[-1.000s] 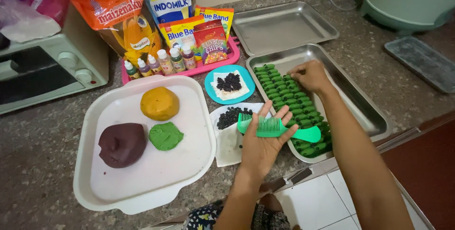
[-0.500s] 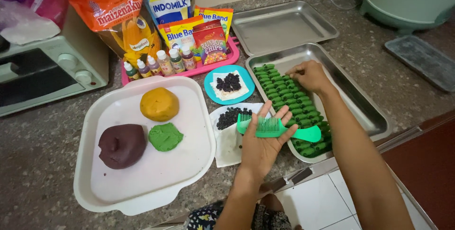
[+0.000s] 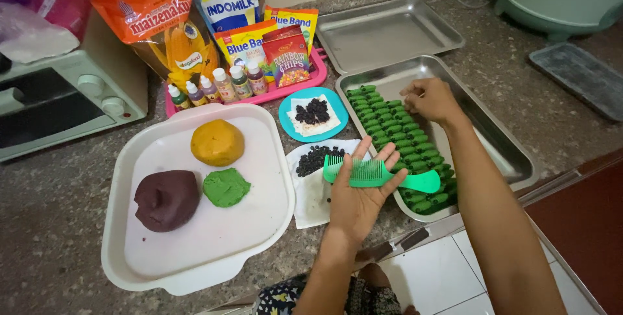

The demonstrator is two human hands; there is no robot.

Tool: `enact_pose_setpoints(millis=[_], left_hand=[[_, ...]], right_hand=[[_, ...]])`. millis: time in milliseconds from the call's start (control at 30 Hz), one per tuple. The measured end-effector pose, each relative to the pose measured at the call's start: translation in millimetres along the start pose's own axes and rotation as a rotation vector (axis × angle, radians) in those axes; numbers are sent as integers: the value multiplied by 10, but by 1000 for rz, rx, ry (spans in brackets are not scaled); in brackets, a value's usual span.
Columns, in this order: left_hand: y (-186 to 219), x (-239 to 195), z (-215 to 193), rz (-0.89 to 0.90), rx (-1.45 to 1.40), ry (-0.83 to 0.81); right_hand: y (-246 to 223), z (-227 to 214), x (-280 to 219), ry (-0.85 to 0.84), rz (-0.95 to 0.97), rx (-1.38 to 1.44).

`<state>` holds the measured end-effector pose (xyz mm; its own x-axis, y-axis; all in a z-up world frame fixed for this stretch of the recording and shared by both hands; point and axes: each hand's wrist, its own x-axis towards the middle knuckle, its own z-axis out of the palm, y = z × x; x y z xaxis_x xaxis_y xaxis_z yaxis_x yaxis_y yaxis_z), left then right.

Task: The person shapes small pieces of green dough into textured, grass-like forms using a green comb. They roll the dough in their hands, press the comb into it to create ridges, and place the finished pieces onto a metal tray. The process is repeated with multiple pieces of dough.

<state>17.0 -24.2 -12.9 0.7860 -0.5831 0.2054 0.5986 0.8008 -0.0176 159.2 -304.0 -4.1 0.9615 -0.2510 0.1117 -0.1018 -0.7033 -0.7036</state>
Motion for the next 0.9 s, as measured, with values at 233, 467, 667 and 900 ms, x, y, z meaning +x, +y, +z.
enact_pose_setpoints(millis=[233, 467, 667, 900], left_hand=[[2, 14, -38, -5, -9, 6], [7, 12, -33, -1, -29, 10], [3, 9, -4, -11, -41, 10], [11, 21, -20, -2, 9, 39]], right_hand=[[-39, 21, -15, 24, -23, 24], [-120, 6, -83, 50, -46, 48], [141, 72, 102, 41, -39, -37], [196, -34, 59, 178, -120, -156]])
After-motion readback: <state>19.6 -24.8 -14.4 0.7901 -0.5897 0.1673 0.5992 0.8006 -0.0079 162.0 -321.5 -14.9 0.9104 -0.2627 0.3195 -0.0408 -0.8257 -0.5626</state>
